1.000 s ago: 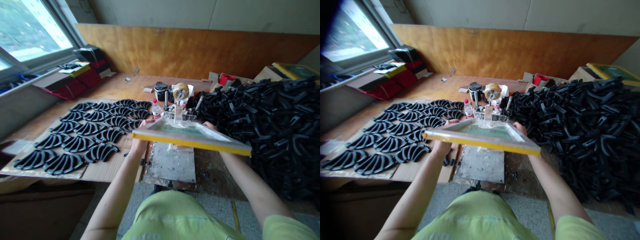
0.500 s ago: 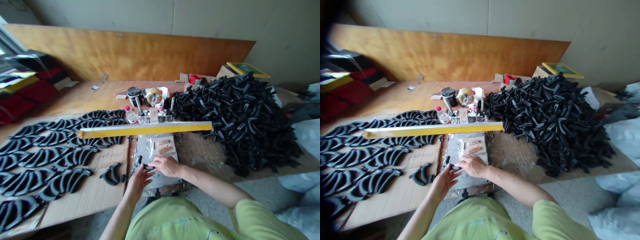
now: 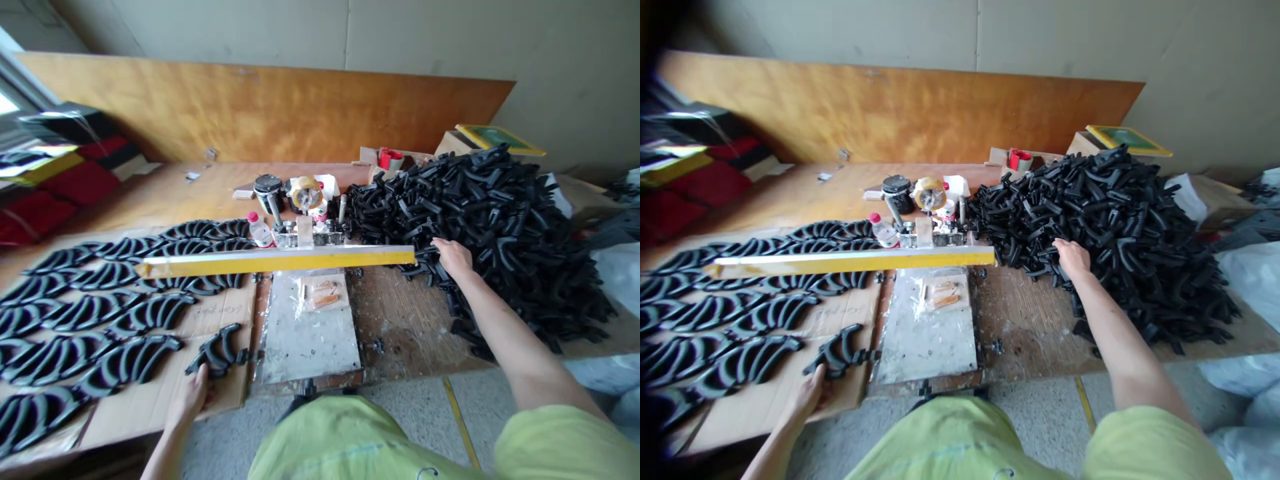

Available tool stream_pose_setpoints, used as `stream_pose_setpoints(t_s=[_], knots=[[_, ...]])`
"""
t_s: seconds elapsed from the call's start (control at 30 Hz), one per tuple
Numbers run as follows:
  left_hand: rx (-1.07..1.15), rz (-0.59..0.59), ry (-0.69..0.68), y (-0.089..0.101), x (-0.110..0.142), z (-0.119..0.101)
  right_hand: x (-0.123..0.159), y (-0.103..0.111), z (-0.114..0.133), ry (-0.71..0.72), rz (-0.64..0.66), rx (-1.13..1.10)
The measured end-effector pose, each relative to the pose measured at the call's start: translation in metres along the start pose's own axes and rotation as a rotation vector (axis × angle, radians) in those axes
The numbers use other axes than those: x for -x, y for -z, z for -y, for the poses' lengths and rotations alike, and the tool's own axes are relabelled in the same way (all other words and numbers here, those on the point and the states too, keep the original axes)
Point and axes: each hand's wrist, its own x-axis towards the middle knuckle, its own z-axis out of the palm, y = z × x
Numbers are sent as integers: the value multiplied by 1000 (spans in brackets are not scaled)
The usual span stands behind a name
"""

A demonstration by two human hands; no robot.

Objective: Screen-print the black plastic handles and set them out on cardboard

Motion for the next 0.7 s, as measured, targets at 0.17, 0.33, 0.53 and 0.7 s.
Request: stream_pose_setpoints(t_s=[0.17,0.33,0.53,0.7], knots=[[-220,-105,5,22,6,-24,5,-3,52,147,-105,-125],[159,-173,-330,16,36,-115,45,-39,201,454,-2,-493],[863,-32,-767,13,87,-248,76,-70,319,630,128,-496],[905,9,-785,22,103,-266,78,-57,312,561,182,-394]])
